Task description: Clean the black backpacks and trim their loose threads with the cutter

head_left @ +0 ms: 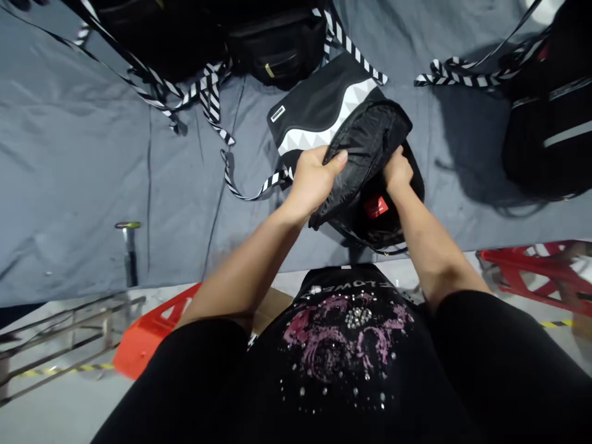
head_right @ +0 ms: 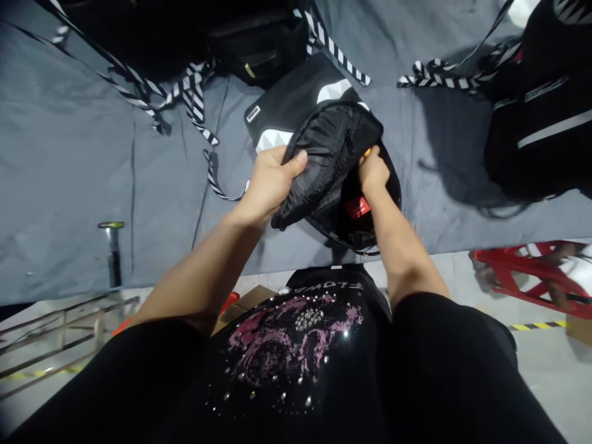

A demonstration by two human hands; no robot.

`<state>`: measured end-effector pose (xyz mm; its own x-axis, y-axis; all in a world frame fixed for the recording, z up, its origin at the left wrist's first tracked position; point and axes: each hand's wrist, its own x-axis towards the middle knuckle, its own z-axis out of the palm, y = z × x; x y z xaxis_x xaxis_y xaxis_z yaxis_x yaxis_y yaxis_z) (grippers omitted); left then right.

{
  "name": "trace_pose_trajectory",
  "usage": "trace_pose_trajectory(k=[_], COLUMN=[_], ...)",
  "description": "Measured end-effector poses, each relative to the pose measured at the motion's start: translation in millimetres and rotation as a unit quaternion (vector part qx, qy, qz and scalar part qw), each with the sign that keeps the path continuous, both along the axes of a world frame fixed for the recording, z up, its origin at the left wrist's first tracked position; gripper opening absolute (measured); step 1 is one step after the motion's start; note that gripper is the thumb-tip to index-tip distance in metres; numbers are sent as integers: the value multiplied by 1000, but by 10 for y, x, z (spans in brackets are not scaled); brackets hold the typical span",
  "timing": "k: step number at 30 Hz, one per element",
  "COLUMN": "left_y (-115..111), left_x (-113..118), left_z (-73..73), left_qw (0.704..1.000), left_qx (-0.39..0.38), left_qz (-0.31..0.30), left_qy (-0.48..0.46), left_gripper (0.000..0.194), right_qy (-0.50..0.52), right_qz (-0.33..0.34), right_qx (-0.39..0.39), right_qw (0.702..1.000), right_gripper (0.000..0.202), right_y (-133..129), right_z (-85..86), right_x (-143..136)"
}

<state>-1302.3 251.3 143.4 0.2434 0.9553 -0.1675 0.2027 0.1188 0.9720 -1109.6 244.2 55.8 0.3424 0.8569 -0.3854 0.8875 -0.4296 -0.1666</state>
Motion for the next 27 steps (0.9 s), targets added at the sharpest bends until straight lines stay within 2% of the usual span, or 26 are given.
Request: trace_pose_trajectory(k=[2, 3, 6, 9, 15, 16, 17, 21, 22, 24, 27], left_y=[46, 66, 124, 173, 205, 209, 212, 194, 177, 125, 18], left_x=[35, 57, 104, 126, 129, 129, 133, 180, 193, 209, 206], left_z=[-55, -60, -28, 12, 30, 29, 29, 52, 63, 89, 120], left_qw=[1000, 1000, 999, 997, 993, 993, 992, 989, 988, 986, 985], left_qx=[4, 6, 14, 30, 59, 61, 63, 72, 72, 70, 72], left_qz=[-10, -19, -45, -75, -93, -93, -94, -119, -129, -141, -145], left_qy=[-6, -5, 1, 14, 45, 48, 51, 56, 56, 55, 55], left_gripper=[27, 27, 26, 27, 30, 30, 30, 26, 24, 22, 25], right_qy=[-26, -28, -9, -3, 20, 15, 17, 91, 109, 119, 120], right_qz=[-87, -102, -66, -96, -189, -189, -170, 3, 27, 36, -3], right_qx=[5, 5, -33, -75, -68, -68, -69, -57, -48, -33, 11], right_qw=[996, 994, 997, 993, 979, 979, 983, 994, 993, 992, 993], right_gripper=[39, 39, 37, 35, 35, 37, 38, 37, 36, 38, 46], right_y=[-330, -537, -1138, -1481, -1618, -1629, -1638, -1658, -1660, -1666, -1686], right_z=[7, 6, -27, -66, -93, -101, -112, -190, -218, -282, -390], right_x=[11, -19, -193, -329, -298, -310, -337, -518, -554, -587, -569])
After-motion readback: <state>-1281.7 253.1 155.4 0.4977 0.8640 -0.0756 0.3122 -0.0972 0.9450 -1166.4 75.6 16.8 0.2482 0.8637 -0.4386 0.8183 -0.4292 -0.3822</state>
